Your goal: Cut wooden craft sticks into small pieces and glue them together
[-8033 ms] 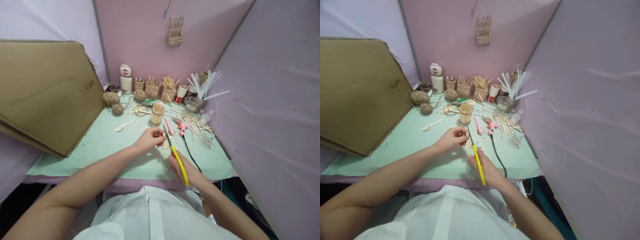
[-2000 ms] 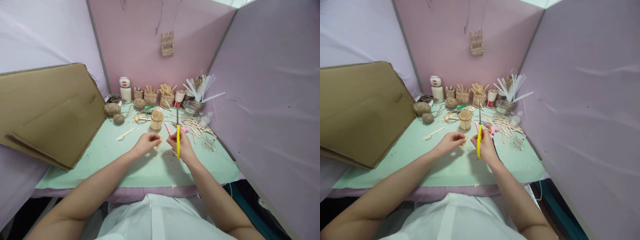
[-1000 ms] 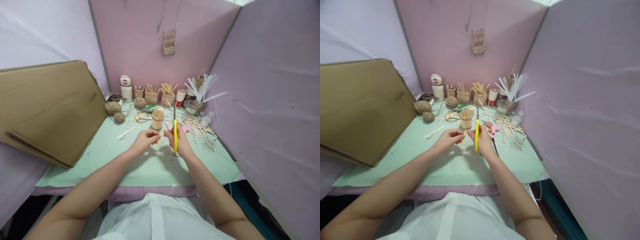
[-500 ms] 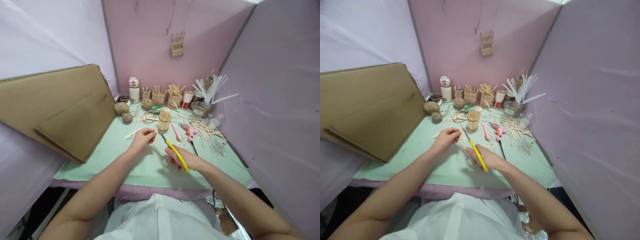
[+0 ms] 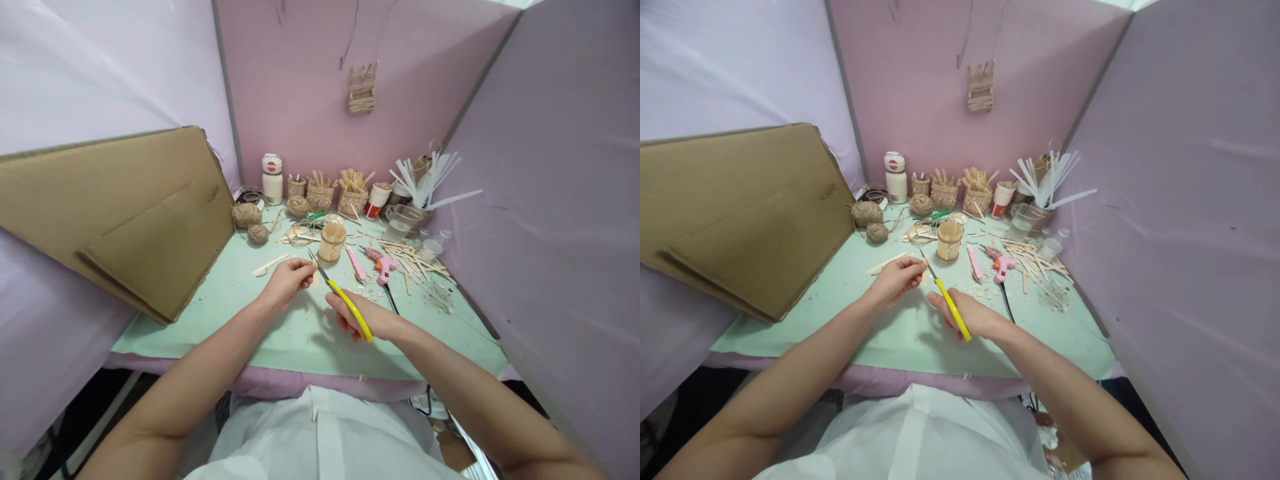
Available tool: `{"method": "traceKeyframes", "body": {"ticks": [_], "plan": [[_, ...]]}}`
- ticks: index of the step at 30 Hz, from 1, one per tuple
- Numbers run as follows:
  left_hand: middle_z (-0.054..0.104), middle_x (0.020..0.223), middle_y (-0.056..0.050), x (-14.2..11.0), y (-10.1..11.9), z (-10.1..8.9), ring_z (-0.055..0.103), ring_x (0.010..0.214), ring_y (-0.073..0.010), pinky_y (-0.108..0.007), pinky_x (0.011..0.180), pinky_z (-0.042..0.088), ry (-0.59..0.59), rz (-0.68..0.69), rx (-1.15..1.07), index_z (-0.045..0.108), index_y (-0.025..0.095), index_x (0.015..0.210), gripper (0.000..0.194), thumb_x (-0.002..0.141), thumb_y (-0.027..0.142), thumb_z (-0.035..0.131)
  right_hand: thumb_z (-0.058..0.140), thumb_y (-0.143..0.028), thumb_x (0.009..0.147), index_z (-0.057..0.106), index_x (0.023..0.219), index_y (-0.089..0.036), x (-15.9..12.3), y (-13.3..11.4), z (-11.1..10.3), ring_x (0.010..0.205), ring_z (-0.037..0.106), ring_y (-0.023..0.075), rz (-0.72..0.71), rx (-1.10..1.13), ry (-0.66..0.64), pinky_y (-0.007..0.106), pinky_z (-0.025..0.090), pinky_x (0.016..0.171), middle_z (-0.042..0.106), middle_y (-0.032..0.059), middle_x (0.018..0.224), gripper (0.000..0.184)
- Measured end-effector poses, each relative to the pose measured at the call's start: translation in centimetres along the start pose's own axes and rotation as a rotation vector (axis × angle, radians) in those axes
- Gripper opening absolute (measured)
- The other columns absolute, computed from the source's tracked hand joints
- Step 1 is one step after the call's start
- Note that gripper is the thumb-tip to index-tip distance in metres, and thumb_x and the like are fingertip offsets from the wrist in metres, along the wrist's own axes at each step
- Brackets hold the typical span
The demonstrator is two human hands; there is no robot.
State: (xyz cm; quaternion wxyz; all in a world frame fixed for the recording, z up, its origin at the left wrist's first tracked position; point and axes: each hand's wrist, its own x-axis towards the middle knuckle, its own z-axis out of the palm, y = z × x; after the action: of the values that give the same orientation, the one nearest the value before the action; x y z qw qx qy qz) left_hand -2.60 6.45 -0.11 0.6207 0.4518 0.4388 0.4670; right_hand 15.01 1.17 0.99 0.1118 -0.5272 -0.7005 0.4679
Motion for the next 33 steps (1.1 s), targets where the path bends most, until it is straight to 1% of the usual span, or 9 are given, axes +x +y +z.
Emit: {"method": "traceKeyframes", "body": {"ticks": [12, 22, 28, 33], "plan": [[0.052, 0.056, 0.002, -0.16, 0.09, 0.08, 0.043, 0.049, -0.0049, -0.019, 0.050, 0.033, 0.014, -0.039, 0.012, 0.060, 0.013, 0.068, 0.022, 0.061, 0.031, 0.071, 0.033, -0.068, 0.082, 0.042, 0.065, -0.018, 0.01, 0.00, -0.10, 0.034, 0.046, 0.0084, 0.017, -0.007, -0.026, 0.019, 0.037, 0.033, 0.046, -0.0041, 0.052, 0.053], [0.052, 0.056, 0.002, -0.23, 0.18, 0.14, 0.043, 0.049, -0.0051, -0.019, 0.050, 0.034, 0.006, -0.037, 0.003, 0.060, 0.012, 0.068, 0.022, 0.061, 0.031, 0.071, 0.033, -0.067, 0.083, 0.042, 0.064, -0.018, -0.12, -0.02, 0.02, 0.034, 0.045, 0.0077, 0.032, -0.006, -0.013, 0.019, 0.036, 0.033, 0.046, -0.0044, 0.051, 0.053], [0.053, 0.056, 0.002, -0.25, 0.17, 0.15, 0.044, 0.049, -0.0053, -0.019, 0.050, 0.034, 0.007, -0.045, 0.010, 0.061, 0.013, 0.068, 0.023, 0.061, 0.031, 0.071, 0.031, -0.068, 0.083, 0.040, 0.066, -0.019, -0.15, -0.02, 0.00, 0.033, 0.044, 0.0079, 0.034, -0.014, -0.022, 0.019, 0.034, 0.032, 0.045, -0.0048, 0.050, 0.053], [0.052, 0.056, 0.002, -0.23, 0.14, 0.08, 0.043, 0.049, -0.0045, -0.018, 0.050, 0.034, -0.002, -0.067, 0.005, 0.062, 0.012, 0.068, 0.024, 0.060, 0.032, 0.073, 0.031, -0.070, 0.081, 0.040, 0.066, -0.019, -0.53, -0.43, -0.23, 0.032, 0.046, 0.0085, 0.042, -0.038, -0.011, 0.019, 0.036, 0.032, 0.047, -0.0042, 0.051, 0.054]]}}
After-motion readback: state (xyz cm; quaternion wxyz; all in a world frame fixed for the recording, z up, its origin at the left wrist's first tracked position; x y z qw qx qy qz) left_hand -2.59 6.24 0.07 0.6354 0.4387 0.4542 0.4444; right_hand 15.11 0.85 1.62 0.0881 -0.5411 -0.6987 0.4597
